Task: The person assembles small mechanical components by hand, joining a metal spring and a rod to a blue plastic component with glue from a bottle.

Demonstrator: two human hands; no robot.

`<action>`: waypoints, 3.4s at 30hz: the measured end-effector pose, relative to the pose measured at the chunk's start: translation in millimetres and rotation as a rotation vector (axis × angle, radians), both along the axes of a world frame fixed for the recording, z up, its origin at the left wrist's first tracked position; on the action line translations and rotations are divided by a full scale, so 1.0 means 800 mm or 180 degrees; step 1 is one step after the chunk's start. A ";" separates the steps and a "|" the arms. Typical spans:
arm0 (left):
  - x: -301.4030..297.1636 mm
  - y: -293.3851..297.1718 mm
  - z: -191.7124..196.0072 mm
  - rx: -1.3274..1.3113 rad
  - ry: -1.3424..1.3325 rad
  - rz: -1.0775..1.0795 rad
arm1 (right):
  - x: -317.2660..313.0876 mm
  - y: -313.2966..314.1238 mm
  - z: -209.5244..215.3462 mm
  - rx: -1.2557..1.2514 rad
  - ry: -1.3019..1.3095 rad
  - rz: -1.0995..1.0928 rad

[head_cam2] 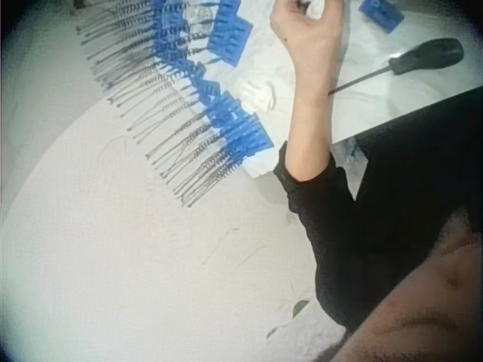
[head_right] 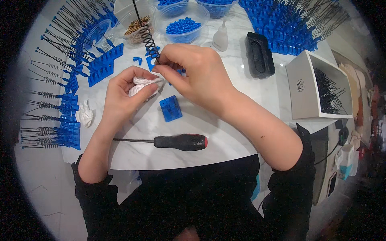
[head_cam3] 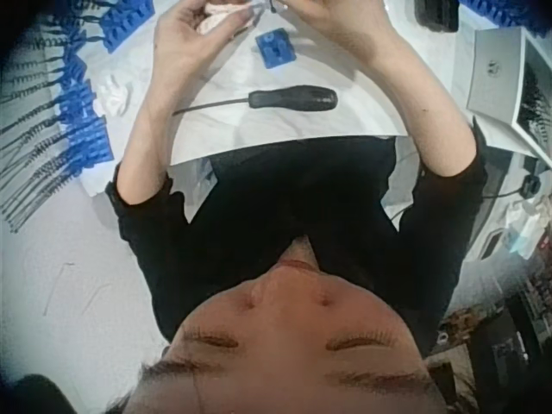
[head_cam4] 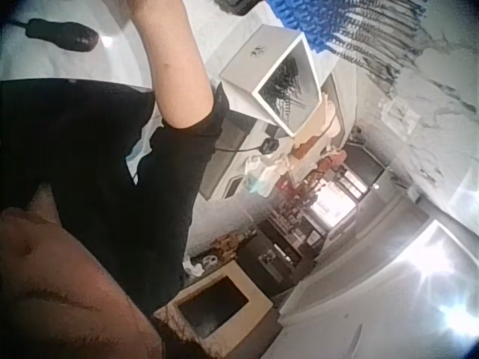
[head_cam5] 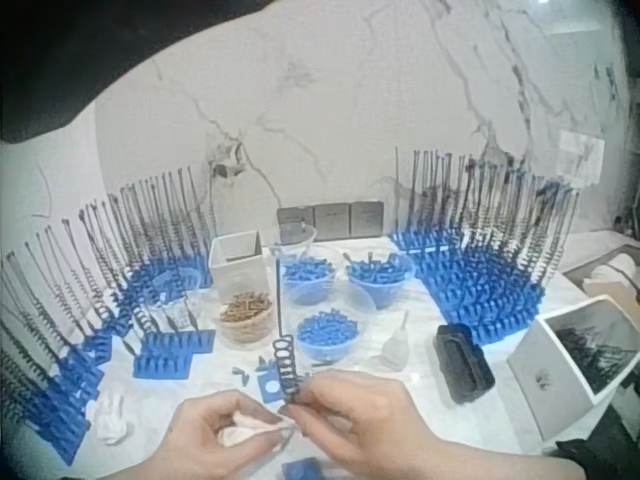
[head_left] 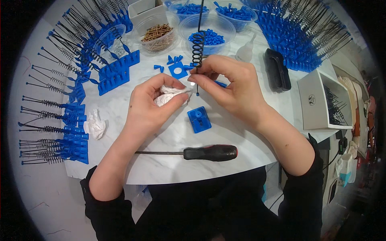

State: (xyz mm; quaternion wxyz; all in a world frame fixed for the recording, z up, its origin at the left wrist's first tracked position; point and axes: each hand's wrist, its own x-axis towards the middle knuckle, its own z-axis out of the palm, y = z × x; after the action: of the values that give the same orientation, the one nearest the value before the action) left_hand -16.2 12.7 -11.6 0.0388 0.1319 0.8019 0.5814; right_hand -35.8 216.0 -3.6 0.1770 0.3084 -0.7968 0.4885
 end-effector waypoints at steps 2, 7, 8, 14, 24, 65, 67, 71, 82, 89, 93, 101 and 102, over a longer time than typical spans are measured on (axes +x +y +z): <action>-0.001 0.003 0.004 0.0195 -0.0096 -0.0020 | 0.000 0.000 0.001 0.0014 -0.0022 -0.0014; -0.006 0.003 0.005 0.0420 -0.0443 -0.0037 | 0.000 -0.001 -0.001 0.0054 0.0029 -0.0002; -0.009 0.003 0.005 0.0418 -0.0450 -0.0043 | 0.000 -0.001 -0.001 0.0061 0.0055 -0.0017; -0.021 0.006 0.015 0.0428 -0.1087 0.0120 | 0.000 -0.002 -0.002 0.0038 0.0048 -0.0037; -0.024 0.010 0.009 0.0418 -0.1120 0.0027 | 0.000 -0.002 -0.003 0.0016 0.0086 -0.0041; -0.025 0.011 0.010 0.0388 -0.1164 -0.0009 | 0.001 -0.004 -0.003 0.0064 0.0281 -0.0101; -0.025 0.012 0.011 0.0341 -0.1155 0.0018 | 0.000 -0.004 -0.003 0.0066 0.0295 -0.0098; -0.025 0.006 0.023 0.0431 -0.1363 0.0063 | 0.001 -0.002 -0.002 0.0118 0.0190 -0.0107; -0.023 -0.002 0.018 0.0448 -0.1340 0.0152 | -0.002 0.005 0.001 0.0177 0.0117 0.0019; -0.021 0.000 0.014 0.0523 -0.1220 0.0068 | 0.000 0.006 0.007 0.0309 0.0238 0.0152; -0.023 0.002 0.011 0.0554 -0.1130 -0.0007 | 0.000 0.008 0.007 0.0405 0.0290 0.0180; -0.022 0.007 0.005 0.0461 -0.1020 -0.0085 | 0.000 0.010 0.008 0.0474 0.0457 0.0310; -0.022 0.008 0.004 0.0439 -0.1014 -0.0072 | -0.001 0.010 0.008 0.0474 0.0456 0.0307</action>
State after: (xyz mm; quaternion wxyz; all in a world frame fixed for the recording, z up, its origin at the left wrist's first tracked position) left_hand -33.5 19.1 -8.0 0.1629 0.0495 0.7423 0.6480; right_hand -36.4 223.8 2.7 0.1864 0.3928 -0.8005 0.4126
